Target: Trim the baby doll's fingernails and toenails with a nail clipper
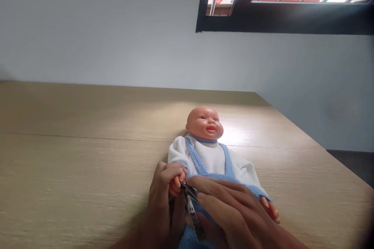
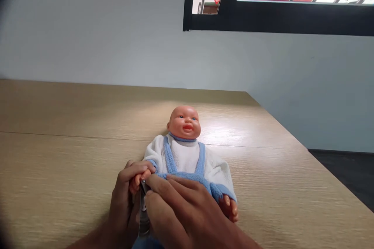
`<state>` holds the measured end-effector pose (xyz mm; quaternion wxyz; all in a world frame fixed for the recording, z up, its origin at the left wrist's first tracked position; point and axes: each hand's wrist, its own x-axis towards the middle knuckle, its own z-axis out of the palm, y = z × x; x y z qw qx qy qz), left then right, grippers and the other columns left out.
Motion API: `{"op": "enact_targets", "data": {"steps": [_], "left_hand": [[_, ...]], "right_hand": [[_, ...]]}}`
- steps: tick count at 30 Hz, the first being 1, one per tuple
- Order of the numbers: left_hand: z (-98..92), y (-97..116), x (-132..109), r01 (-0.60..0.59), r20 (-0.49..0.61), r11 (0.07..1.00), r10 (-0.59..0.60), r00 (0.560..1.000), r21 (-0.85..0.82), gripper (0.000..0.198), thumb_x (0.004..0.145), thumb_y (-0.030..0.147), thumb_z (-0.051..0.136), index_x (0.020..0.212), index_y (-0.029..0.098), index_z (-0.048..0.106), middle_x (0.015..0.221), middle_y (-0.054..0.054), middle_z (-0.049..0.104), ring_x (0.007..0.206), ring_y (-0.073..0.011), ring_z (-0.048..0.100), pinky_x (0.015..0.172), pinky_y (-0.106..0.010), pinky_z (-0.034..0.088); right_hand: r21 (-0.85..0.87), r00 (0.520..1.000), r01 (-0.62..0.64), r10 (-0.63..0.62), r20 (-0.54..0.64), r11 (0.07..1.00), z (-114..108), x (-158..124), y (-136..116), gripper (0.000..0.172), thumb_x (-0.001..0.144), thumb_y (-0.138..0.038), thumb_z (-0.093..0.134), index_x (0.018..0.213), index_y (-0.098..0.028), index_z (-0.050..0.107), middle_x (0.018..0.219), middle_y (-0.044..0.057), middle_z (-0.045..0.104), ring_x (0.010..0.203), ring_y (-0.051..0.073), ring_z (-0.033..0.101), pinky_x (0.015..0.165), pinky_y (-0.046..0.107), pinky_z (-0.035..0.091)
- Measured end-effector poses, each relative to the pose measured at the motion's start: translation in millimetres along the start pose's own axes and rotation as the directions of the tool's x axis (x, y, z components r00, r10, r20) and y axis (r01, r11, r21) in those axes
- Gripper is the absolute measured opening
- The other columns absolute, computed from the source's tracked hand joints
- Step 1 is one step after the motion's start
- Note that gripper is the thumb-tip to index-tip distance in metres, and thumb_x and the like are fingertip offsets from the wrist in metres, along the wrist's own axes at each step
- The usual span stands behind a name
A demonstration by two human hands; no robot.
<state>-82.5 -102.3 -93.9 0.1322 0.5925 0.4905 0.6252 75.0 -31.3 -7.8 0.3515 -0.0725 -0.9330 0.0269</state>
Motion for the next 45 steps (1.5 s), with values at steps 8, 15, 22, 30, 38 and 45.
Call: {"op": "enact_targets", "data": {"steps": [8,15,22,30,38,45], "left_hand": [[-2.3,-0.5,-2.0,0.071,0.007,0.997,-0.07,0.997,-0.023,0.026,0.101,0.014,0.044,0.124,0.026,0.047,0.107,-0.005,0.052,0.096,-0.0177,0.055,0.084,-0.034,0.051],[-0.2,0.3,-2.6,0.047,-0.021,0.999,-0.048,0.999,-0.026,0.027,0.095,0.017,0.055,0.121,0.024,0.049,0.105,-0.006,0.056,0.096,-0.0206,0.059,0.085,-0.037,0.053],[-1.5,1.6,-1.5,0.049,-0.035,0.999,-0.049,0.998,0.019,0.023,0.097,0.016,0.05,0.119,0.024,0.05,0.107,-0.006,0.057,0.097,-0.0203,0.061,0.088,-0.038,0.051],[-2.8,3.4,-1.8,0.033,-0.014,0.999,-0.033,0.999,0.031,0.028,0.095,0.014,0.052,0.121,0.024,0.049,0.107,-0.006,0.056,0.097,-0.0207,0.06,0.086,-0.038,0.051],[-4.6,0.7,-2.0,0.047,0.007,0.999,-0.047,0.999,0.027,0.024,0.099,0.017,0.048,0.122,0.024,0.048,0.105,-0.007,0.056,0.091,-0.0188,0.058,0.081,-0.036,0.053],[-1.0,11.5,3.1,-0.034,-0.12,0.999,0.039,0.992,0.042,0.022,0.097,0.011,0.051,0.114,0.023,0.045,0.119,-0.009,0.055,0.111,-0.0211,0.058,0.094,-0.04,0.052]], "right_hand": [[0.052,0.997,0.023,-0.019,-0.079,0.998,8.2,5.0,-0.1,0.014,0.094,-0.004,0.046,0.098,-0.016,0.054,0.09,0.004,0.073,0.08,0.015,0.072,0.071,0.024,0.06],[0.127,0.998,-0.043,0.038,0.043,0.991,0.2,10.3,-7.1,0.016,0.096,-0.005,0.044,0.105,-0.015,0.054,0.09,0.004,0.074,0.076,0.014,0.072,0.075,0.023,0.06],[0.114,0.999,0.029,-0.031,0.02,0.993,-0.7,15.8,-7.5,0.02,0.1,-0.006,0.035,0.102,-0.015,0.054,0.082,0.003,0.073,0.071,0.014,0.071,0.074,0.025,0.062],[0.089,0.999,0.026,-0.027,0.018,0.996,2.8,13.9,-6.9,0.02,0.099,-0.006,0.038,0.107,-0.014,0.054,0.093,0.007,0.076,0.077,0.016,0.073,0.074,0.027,0.061],[0.306,0.967,-0.224,0.249,-0.046,0.925,11.3,-8.0,-2.5,0.032,0.094,-0.022,0.059,0.125,-0.02,0.051,0.108,0.005,0.075,0.089,0.017,0.076,0.08,0.025,0.062],[0.542,0.913,-0.301,0.401,-0.073,0.785,17.1,-8.0,-3.8,0.041,0.089,-0.013,0.062,0.126,-0.026,0.05,0.111,0.004,0.069,0.075,0.013,0.072,0.07,0.025,0.064]]}}
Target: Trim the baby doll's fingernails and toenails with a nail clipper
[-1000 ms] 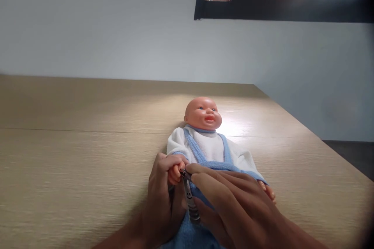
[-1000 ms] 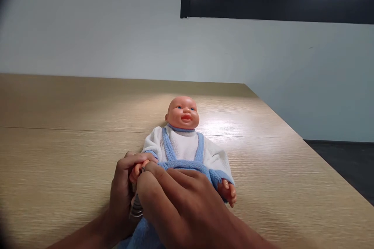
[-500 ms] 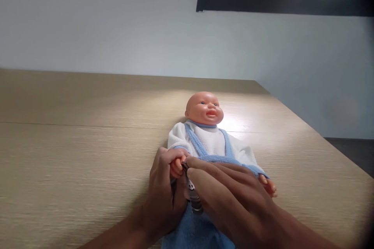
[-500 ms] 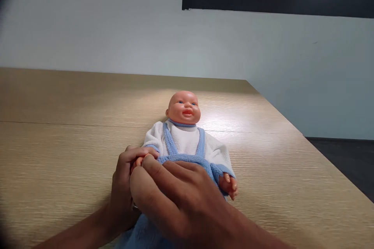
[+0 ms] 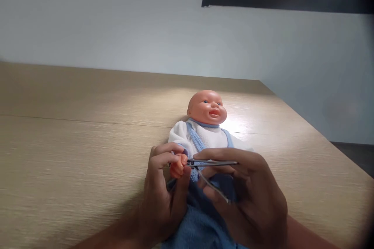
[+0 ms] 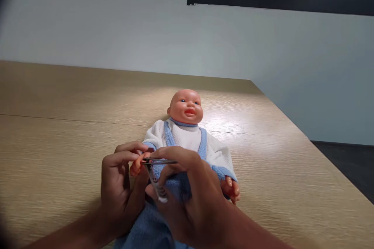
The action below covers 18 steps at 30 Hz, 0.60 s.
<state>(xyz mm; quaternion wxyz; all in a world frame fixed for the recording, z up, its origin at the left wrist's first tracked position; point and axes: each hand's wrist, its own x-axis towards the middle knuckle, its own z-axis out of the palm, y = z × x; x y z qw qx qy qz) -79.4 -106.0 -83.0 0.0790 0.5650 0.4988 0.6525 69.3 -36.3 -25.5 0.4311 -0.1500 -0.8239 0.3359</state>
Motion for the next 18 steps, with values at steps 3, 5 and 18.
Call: {"op": "enact_targets", "data": {"steps": [3,5,18], "left_hand": [[0.8,3.0,3.2,-0.034,-0.017,0.999,0.035,0.999,0.012,0.025,0.094,0.004,0.053,0.11,0.022,0.045,0.115,-0.008,0.054,0.106,-0.019,0.06,0.091,-0.037,0.054],[0.2,2.9,5.5,-0.076,-0.001,0.997,0.076,0.997,0.005,0.028,0.092,0.001,0.052,0.11,0.021,0.045,0.113,-0.007,0.054,0.105,-0.0182,0.06,0.091,-0.036,0.055],[-1.7,3.2,22.5,-0.107,-0.068,0.994,0.108,0.992,0.014,0.023,0.089,0.002,0.059,0.104,0.019,0.053,0.107,-0.007,0.06,0.099,-0.017,0.063,0.083,-0.031,0.056]], "right_hand": [[0.083,0.998,-0.056,0.059,-0.032,0.995,2.4,2.0,0.8,0.039,0.089,-0.012,0.062,0.125,-0.025,0.051,0.109,0.005,0.066,0.066,0.012,0.068,0.059,0.025,0.063],[0.074,0.999,-0.042,0.043,-0.024,0.996,2.4,2.8,0.9,0.041,0.088,-0.012,0.064,0.125,-0.024,0.051,0.107,0.005,0.066,0.067,0.012,0.068,0.059,0.025,0.063],[0.158,0.999,-0.035,0.04,-0.027,0.987,6.6,1.8,3.2,0.048,0.089,-0.005,0.059,0.129,-0.027,0.047,0.123,0.008,0.065,0.066,0.01,0.069,0.064,0.027,0.063]]}}
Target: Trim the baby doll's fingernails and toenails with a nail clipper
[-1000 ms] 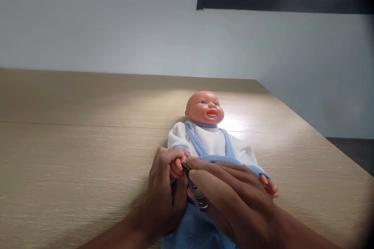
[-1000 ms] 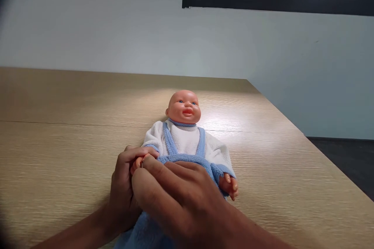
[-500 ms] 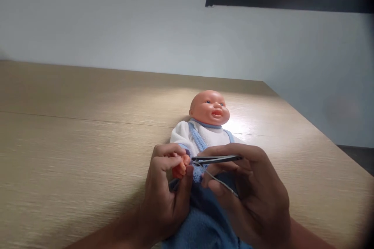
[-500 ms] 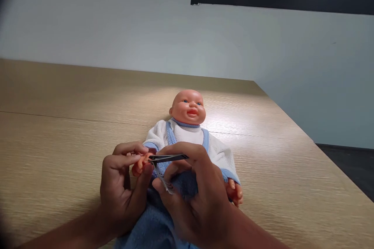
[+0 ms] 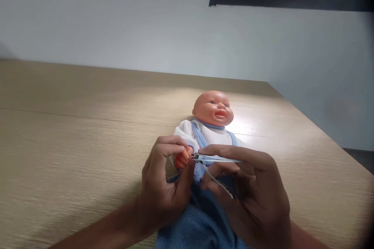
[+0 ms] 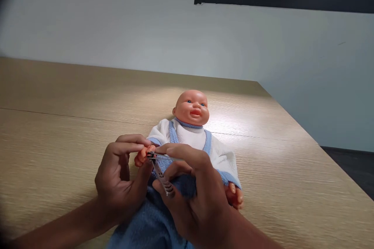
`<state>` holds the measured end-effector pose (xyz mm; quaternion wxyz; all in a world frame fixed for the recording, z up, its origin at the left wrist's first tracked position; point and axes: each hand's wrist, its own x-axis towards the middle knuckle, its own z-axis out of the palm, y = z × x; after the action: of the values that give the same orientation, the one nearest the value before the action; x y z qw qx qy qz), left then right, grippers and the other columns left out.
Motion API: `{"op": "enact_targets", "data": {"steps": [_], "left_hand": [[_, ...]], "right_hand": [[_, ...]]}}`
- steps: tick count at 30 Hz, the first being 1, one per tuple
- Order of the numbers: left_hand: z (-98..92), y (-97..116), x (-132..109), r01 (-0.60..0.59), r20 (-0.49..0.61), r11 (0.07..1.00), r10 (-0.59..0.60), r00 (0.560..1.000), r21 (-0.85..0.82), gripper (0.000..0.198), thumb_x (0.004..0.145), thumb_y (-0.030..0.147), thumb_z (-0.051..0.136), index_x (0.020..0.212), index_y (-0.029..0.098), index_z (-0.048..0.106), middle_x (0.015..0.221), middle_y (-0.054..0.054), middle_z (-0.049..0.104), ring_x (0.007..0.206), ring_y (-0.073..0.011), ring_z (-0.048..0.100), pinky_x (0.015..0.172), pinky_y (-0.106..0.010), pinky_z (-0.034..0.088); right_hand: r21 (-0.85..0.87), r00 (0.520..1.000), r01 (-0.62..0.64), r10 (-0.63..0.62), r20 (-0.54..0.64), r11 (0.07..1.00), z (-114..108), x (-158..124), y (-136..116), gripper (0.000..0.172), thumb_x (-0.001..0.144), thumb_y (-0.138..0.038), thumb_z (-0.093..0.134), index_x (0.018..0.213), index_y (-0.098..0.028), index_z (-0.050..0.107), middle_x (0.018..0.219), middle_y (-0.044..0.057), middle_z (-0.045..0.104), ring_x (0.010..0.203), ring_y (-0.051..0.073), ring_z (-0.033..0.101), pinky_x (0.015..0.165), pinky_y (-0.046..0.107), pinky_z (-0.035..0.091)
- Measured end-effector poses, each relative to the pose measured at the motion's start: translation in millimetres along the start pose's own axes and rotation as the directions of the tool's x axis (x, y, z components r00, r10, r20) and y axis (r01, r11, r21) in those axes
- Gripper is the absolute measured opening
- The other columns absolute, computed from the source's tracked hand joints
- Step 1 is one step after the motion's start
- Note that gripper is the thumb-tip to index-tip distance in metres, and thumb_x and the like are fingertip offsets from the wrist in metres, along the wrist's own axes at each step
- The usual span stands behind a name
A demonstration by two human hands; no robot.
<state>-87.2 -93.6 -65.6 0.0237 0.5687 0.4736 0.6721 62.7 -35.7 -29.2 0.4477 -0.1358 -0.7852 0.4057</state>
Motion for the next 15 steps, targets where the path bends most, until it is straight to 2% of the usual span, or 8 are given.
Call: {"op": "enact_targets", "data": {"steps": [3,7,11,15], "left_hand": [[-0.6,-0.4,0.3,-0.013,0.002,1.0,0.013,1.0,-0.008,0.024,0.088,0.001,0.057,0.103,0.019,0.052,0.106,-0.006,0.058,0.099,-0.0163,0.061,0.084,-0.031,0.056],[-1.9,0.8,0.0,-0.021,0.018,1.0,0.021,1.0,-0.01,0.025,0.088,0.0,0.056,0.104,0.019,0.051,0.107,-0.005,0.057,0.1,-0.0154,0.06,0.084,-0.03,0.055],[-1.9,1.3,-0.5,-0.018,0.032,1.0,0.018,0.999,-0.019,0.027,0.088,-0.001,0.057,0.105,0.02,0.05,0.108,-0.005,0.056,0.1,-0.016,0.06,0.085,-0.033,0.056],[-0.1,0.2,-1.1,0.0,0.02,0.999,0.0,1.0,-0.037,0.027,0.088,-0.001,0.056,0.104,0.02,0.05,0.106,-0.005,0.056,0.099,-0.0165,0.06,0.082,-0.033,0.057]], "right_hand": [[-0.054,0.999,0.043,-0.041,0.029,0.998,-0.2,-2.0,1.5,0.054,0.087,-0.003,0.06,0.132,-0.029,0.046,0.124,0.006,0.067,0.071,0.011,0.07,0.071,0.029,0.065],[-0.109,0.998,0.051,-0.047,0.033,0.993,-2.3,-4.9,2.3,0.056,0.085,-0.002,0.061,0.132,-0.032,0.049,0.125,0.002,0.069,0.075,0.012,0.072,0.071,0.026,0.066],[-0.148,0.997,0.069,-0.062,0.051,0.987,-6.3,-1.9,0.1,0.051,0.087,-0.004,0.063,0.129,-0.03,0.053,0.12,-0.002,0.072,0.075,0.01,0.072,0.071,0.021,0.064],[-0.25,0.993,0.094,-0.072,0.098,0.964,-9.9,4.5,-7.4,0.042,0.088,-0.006,0.063,0.124,-0.026,0.056,0.11,-0.001,0.076,0.071,0.009,0.072,0.071,0.017,0.062]]}}
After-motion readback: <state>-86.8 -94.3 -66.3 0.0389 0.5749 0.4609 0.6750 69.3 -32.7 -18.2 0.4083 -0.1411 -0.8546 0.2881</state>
